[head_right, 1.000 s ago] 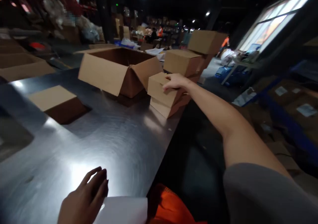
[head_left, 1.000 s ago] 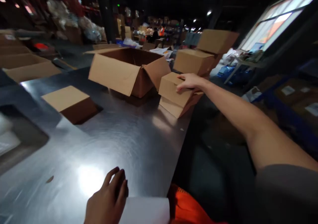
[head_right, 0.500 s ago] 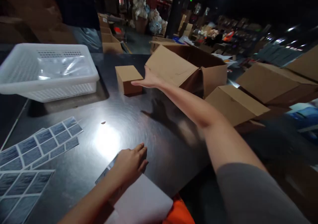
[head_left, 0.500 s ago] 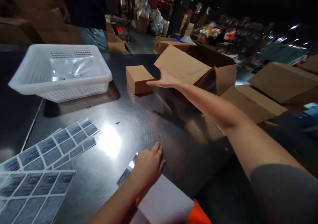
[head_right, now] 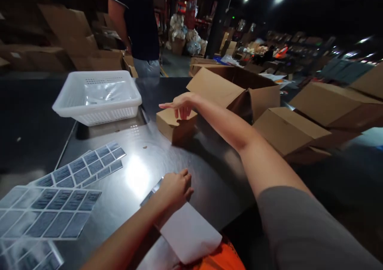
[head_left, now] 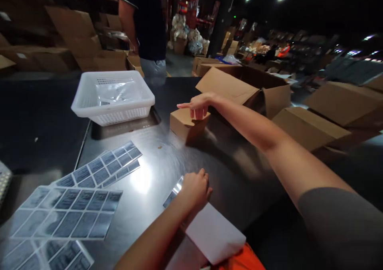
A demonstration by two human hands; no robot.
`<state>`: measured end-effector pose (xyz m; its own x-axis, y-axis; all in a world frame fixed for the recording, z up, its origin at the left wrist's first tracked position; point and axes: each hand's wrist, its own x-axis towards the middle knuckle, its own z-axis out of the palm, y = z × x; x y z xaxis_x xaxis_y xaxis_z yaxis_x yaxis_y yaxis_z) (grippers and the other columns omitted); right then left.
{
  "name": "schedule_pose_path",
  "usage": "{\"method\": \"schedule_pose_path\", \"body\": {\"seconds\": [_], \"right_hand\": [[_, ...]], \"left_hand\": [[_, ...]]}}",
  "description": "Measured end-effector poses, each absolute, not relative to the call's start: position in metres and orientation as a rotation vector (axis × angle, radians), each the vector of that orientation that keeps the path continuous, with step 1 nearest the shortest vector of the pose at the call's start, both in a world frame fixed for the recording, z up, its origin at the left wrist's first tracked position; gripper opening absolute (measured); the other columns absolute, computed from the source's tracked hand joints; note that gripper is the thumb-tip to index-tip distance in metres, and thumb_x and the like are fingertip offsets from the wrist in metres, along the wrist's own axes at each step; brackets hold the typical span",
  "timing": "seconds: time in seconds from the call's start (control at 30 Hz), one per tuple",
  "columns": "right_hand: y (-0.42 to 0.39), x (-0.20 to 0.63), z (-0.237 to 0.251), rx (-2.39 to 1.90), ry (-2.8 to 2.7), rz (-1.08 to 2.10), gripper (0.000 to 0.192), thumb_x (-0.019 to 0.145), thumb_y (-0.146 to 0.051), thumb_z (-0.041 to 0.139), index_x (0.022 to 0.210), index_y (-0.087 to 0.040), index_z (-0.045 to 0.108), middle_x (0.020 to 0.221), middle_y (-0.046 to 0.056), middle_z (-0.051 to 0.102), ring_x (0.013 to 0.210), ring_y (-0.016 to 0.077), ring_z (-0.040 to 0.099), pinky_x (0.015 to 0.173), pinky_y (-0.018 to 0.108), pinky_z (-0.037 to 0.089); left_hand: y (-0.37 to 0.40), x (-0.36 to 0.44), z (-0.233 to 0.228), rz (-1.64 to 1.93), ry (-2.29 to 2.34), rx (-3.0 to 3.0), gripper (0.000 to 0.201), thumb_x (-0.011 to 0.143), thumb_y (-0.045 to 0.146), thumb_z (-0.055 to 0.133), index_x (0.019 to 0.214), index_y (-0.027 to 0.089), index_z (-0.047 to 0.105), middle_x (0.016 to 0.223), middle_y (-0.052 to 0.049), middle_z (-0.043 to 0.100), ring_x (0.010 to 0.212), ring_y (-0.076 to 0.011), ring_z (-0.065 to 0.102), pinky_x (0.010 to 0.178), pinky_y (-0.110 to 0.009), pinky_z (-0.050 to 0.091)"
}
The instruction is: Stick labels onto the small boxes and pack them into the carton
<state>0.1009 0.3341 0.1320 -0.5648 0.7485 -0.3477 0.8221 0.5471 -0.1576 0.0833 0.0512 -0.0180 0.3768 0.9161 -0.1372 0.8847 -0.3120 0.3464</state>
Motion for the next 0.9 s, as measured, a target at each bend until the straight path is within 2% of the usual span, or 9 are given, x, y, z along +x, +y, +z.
{"method": "schedule_pose_path", "body": {"seconds": [0.1,0.17,0.3,0.4,0.53,0.7,0.77,0.83,0.9], "right_hand": [[0.322,0.127,0.135,1.174,2.66,-0.288,0.099,0.073,-0.07,0.073,0.151,-0.018,0.043,0.16,0.015,0.037,0.149,0.0392,0.03,0.12,0.05,0.03],[0.31,0.14,0.123,1.092,2.684,-0.202,0.111,0.071,-0.064,0.076,0.16,-0.022,0.024,0.168,0.012,0.018,0.155,0.0372,0.012,0.124,0.05,0.019],[0.279,0.16,0.089,1.115,2.64,-0.221,0.116,0.072,-0.073,0.066,0.162,-0.02,0.013,0.167,0.017,0.019,0.151,0.0417,0.023,0.12,0.058,0.023],[0.251,0.18,0.076,1.197,2.615,-0.235,0.135,0.059,-0.074,0.075,0.162,-0.019,0.008,0.166,0.021,0.014,0.148,0.0492,0.024,0.116,0.067,0.025],[0.211,0.207,0.074,1.292,2.605,-0.243,0.129,0.058,-0.072,0.074,0.161,-0.02,0.015,0.16,0.022,0.028,0.14,0.0494,0.035,0.109,0.067,0.033],[0.176,0.214,0.076,1.316,2.632,-0.263,0.12,0.058,-0.071,0.075,0.157,-0.023,0.026,0.155,0.021,0.037,0.136,0.0481,0.041,0.105,0.069,0.038],[0.172,0.214,0.078,1.342,2.696,-0.325,0.117,0.052,-0.068,0.08,0.152,-0.023,0.039,0.151,0.019,0.045,0.134,0.0466,0.046,0.106,0.065,0.041],[0.177,0.216,0.084,1.358,2.803,-0.481,0.102,0.046,-0.058,0.086,0.138,-0.027,0.058,0.139,0.014,0.06,0.125,0.0409,0.058,0.104,0.055,0.05],[0.195,0.22,0.096,1.33,2.916,-0.546,0.067,0.051,-0.049,0.086,0.115,-0.032,0.073,0.112,0.01,0.075,0.1,0.0325,0.072,0.086,0.043,0.06]], "left_hand": [[0.048,0.085,-0.015,0.106,1.578,2.314,0.038,0.092,0.041,0.053,0.119,0.017,0.064,0.13,-0.015,0.064,0.097,-0.0289,0.071,0.081,-0.041,0.056],[0.046,0.084,-0.012,0.093,1.581,2.34,0.034,0.091,0.041,0.055,0.115,0.019,0.067,0.131,-0.013,0.064,0.097,-0.0273,0.071,0.081,-0.039,0.055],[0.044,0.076,0.001,0.076,1.63,2.362,0.031,0.093,0.044,0.054,0.108,0.023,0.07,0.12,-0.009,0.069,0.096,-0.0253,0.071,0.08,-0.035,0.054],[0.044,0.069,0.015,0.139,1.779,2.341,0.04,0.098,0.042,0.043,0.128,0.022,0.061,0.121,-0.011,0.067,0.101,-0.0273,0.069,0.082,-0.037,0.052],[0.043,0.062,0.03,0.289,2.019,2.282,0.052,0.101,0.04,0.034,0.15,0.02,0.038,0.133,-0.015,0.058,0.094,-0.0272,0.07,0.077,-0.036,0.052],[0.038,0.065,0.036,0.256,2.1,2.269,0.054,0.099,0.039,0.043,0.15,0.022,0.041,0.126,-0.016,0.061,0.086,-0.0257,0.071,0.07,-0.034,0.052],[0.033,0.067,0.039,0.233,2.119,2.253,0.056,0.099,0.04,0.043,0.151,0.019,0.04,0.12,-0.016,0.064,0.088,-0.0265,0.071,0.07,-0.034,0.052],[0.028,0.069,0.044,0.252,2.135,2.248,0.059,0.099,0.041,0.044,0.153,0.018,0.038,0.119,-0.017,0.065,0.087,-0.0266,0.071,0.069,-0.034,0.053],[0.027,0.068,0.049,0.322,2.135,2.286,0.061,0.099,0.043,0.043,0.154,0.019,0.036,0.127,-0.018,0.062,0.085,-0.0251,0.071,0.067,-0.034,0.054]]}}
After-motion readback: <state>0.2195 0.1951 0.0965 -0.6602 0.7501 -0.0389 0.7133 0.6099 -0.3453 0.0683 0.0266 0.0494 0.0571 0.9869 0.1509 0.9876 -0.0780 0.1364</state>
